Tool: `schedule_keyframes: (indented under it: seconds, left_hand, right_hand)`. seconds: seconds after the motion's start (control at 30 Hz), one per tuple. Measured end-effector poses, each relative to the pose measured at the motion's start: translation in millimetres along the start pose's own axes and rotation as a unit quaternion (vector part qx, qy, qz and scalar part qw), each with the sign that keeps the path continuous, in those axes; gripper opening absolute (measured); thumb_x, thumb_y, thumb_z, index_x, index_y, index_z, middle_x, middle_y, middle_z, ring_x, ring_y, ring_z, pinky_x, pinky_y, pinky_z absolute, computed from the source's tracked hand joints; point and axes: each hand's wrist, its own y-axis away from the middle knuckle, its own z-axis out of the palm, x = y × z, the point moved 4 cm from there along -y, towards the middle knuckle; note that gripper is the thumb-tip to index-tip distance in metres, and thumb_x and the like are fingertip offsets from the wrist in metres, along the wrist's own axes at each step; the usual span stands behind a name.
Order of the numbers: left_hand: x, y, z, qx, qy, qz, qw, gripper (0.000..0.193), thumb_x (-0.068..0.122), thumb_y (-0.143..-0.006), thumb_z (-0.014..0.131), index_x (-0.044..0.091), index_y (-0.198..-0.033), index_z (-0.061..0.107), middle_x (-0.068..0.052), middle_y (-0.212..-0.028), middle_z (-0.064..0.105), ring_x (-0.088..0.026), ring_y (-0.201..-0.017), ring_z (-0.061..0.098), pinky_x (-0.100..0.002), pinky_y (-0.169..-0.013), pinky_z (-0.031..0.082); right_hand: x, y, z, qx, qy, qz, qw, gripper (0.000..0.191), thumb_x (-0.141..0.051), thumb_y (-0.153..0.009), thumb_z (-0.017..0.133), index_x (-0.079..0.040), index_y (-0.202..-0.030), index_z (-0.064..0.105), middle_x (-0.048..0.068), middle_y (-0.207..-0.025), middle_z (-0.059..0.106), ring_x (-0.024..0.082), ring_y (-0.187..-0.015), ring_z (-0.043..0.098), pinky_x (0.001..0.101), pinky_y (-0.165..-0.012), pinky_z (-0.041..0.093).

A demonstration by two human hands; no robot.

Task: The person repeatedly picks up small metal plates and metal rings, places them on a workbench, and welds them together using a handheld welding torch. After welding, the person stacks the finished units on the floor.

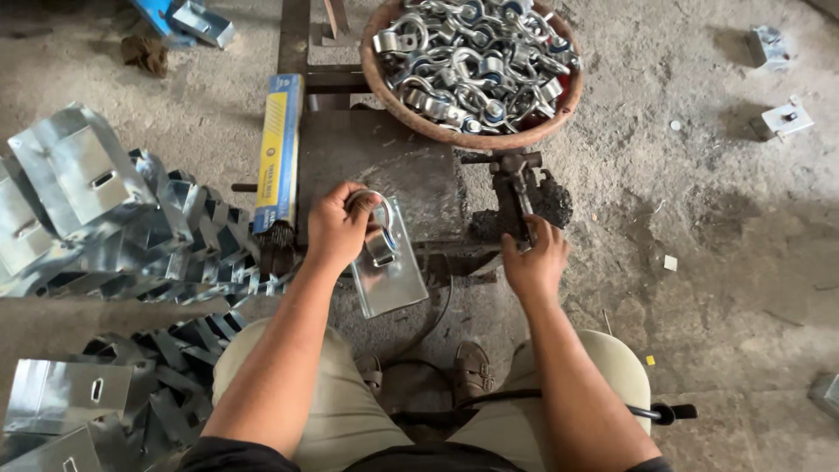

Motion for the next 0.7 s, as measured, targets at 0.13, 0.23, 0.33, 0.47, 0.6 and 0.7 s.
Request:
schedule_keyframes:
  seconds: [0.13, 0.23, 0.33, 0.47, 0.6, 0.7]
  left_hand:
    - [-2.2, 6.7, -5.9, -0.032, -0.155, 0.116, 0.980, 0.012, 0.016, -0.096, 0.070, 0.007, -0.103, 0.070, -0.006, -0.088, 0.076, -0.014, -0.071, 0.077, -0.029, -0.055, 0.062]
    - [4.7, 11.0, -2.2, -0.045, -0.178, 0.196, 0.963, 0.015, 0.019, -0.096, 0.071, 0.005, -0.101, 0.068, -0.010, -0.087, 0.078, -0.015, -0.071, 0.078, -0.031, -0.054, 0.060]
    - [6.5, 11.5, -4.2, -0.068, -0.183, 0.136, 0.971, 0.016, 0.023, -0.098, 0.069, 0.007, -0.100, 0.069, -0.010, -0.083, 0.078, -0.020, -0.065, 0.077, -0.034, -0.052, 0.056]
    - [17.9, 15.6, -15.5, -0.062, -0.201, 0.204, 0.956, 0.016, 0.023, -0.097, 0.071, 0.007, -0.099, 0.070, -0.012, -0.085, 0.076, -0.027, -0.071, 0.076, -0.039, -0.057, 0.054]
    - [28.7, 18.4, -24.1, 0.003, -0.293, 0.325, 0.899, 0.019, 0.029, -0.092, 0.075, 0.010, -0.090, 0.070, -0.010, -0.079, 0.074, -0.032, -0.074, 0.072, -0.045, -0.064, 0.053]
    - [37.2, 19.1, -26.8, 0.051, -0.339, 0.400, 0.850, 0.017, 0.033, -0.086, 0.075, 0.016, -0.084, 0.072, -0.004, -0.073, 0.073, -0.025, -0.068, 0.072, -0.043, -0.066, 0.056]
  right_hand:
    - [26.9, 2.3, 13.8, -0.063, -0.018, 0.097, 0.993, 0.060, -0.023, -0.077, 0.079, -0.006, -0.132, 0.063, 0.025, -0.107, 0.069, 0.045, -0.101, 0.065, 0.0525, -0.083, 0.053]
    - [36.8, 6.6, 20.3, -0.148, -0.092, 0.221, 0.960, 0.051, -0.015, -0.085, 0.069, -0.008, -0.135, 0.063, 0.021, -0.101, 0.072, 0.039, -0.095, 0.069, 0.0473, -0.084, 0.054]
    - [30.6, 10.2, 11.1, -0.162, -0.130, 0.270, 0.940, 0.045, -0.016, -0.086, 0.069, -0.009, -0.130, 0.068, 0.018, -0.093, 0.073, 0.034, -0.084, 0.071, 0.0442, -0.077, 0.056]
    - [1.5, 17.9, -24.1, -0.167, -0.171, 0.279, 0.930, 0.040, -0.019, -0.088, 0.073, -0.004, -0.124, 0.071, 0.013, -0.072, 0.067, 0.023, -0.060, 0.062, 0.0392, -0.057, 0.049]
    - [-32.8, 24.3, -72.7, -0.184, -0.258, 0.285, 0.905, 0.029, -0.023, -0.095, 0.073, 0.004, -0.105, 0.072, 0.004, -0.060, 0.057, 0.011, -0.048, 0.050, 0.0295, -0.043, 0.037]
    - [-48.8, 24.1, -109.6, -0.144, -0.342, 0.224, 0.901, 0.025, -0.019, -0.096, 0.068, -0.008, -0.118, 0.070, -0.001, -0.061, 0.055, 0.006, -0.048, 0.047, 0.0250, -0.041, 0.034]
